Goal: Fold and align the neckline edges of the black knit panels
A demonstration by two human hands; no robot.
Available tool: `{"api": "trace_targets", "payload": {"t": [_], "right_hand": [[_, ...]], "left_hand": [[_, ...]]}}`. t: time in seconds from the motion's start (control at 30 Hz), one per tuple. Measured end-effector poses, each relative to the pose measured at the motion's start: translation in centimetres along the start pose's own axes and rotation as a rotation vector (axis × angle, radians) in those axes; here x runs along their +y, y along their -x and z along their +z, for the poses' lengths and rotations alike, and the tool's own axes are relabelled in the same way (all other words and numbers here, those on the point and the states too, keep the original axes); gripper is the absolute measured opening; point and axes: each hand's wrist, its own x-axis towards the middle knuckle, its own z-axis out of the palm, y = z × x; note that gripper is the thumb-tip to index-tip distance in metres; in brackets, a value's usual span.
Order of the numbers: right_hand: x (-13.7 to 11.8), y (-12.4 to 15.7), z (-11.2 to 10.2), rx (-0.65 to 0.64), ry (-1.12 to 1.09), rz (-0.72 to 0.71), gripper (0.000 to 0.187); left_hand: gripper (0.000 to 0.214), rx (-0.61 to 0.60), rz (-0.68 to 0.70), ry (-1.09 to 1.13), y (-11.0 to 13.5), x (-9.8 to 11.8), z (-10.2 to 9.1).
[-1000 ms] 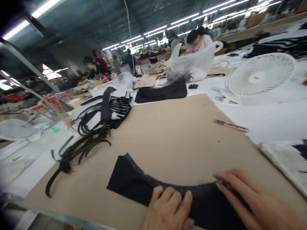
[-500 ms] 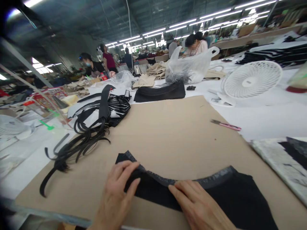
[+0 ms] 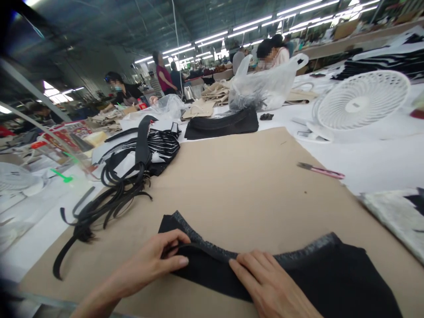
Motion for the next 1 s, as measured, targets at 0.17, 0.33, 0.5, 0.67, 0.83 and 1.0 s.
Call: {"api": "trace_targets", "payload": {"t": [0.17,0.33,0.5,0.67,0.83,1.0], "right_hand": [[0.4,0.0,0.5,-0.019,0.016,-0.014,0.059],[0.6,0.2,0.8,0.007,0.018,-0.026,0.058],[0.8,0.4,0.9,0.043,0.036,-0.041,0.056],[1.0,0.4,1.1,0.072,0.093,-0.061,0.055],[1.0,0.6,1.1,0.067,0.094,-0.036,0.060],[0.7,0.7,1.5,0.110,0.089,-0.002,0.061]], "left_hand": [[0.034,-0.040,-0.020,0.048,-1.0,0.7,-2.0],[0.021,0.001,-0.095,-0.142,-2.8,-0.3,-1.6],[0.015,0.074,-0.100,-0.329,-3.8,0.6,-1.4],[0.011,0.103,-0.051,-0.446,-4.2,1.4,-1.5],[0.013,0.099,-0.038,-0.491,-4.5,0.8,-1.4],[0.014,0.106,-0.020,-0.520,-4.4,0.7,-1.2]]}}
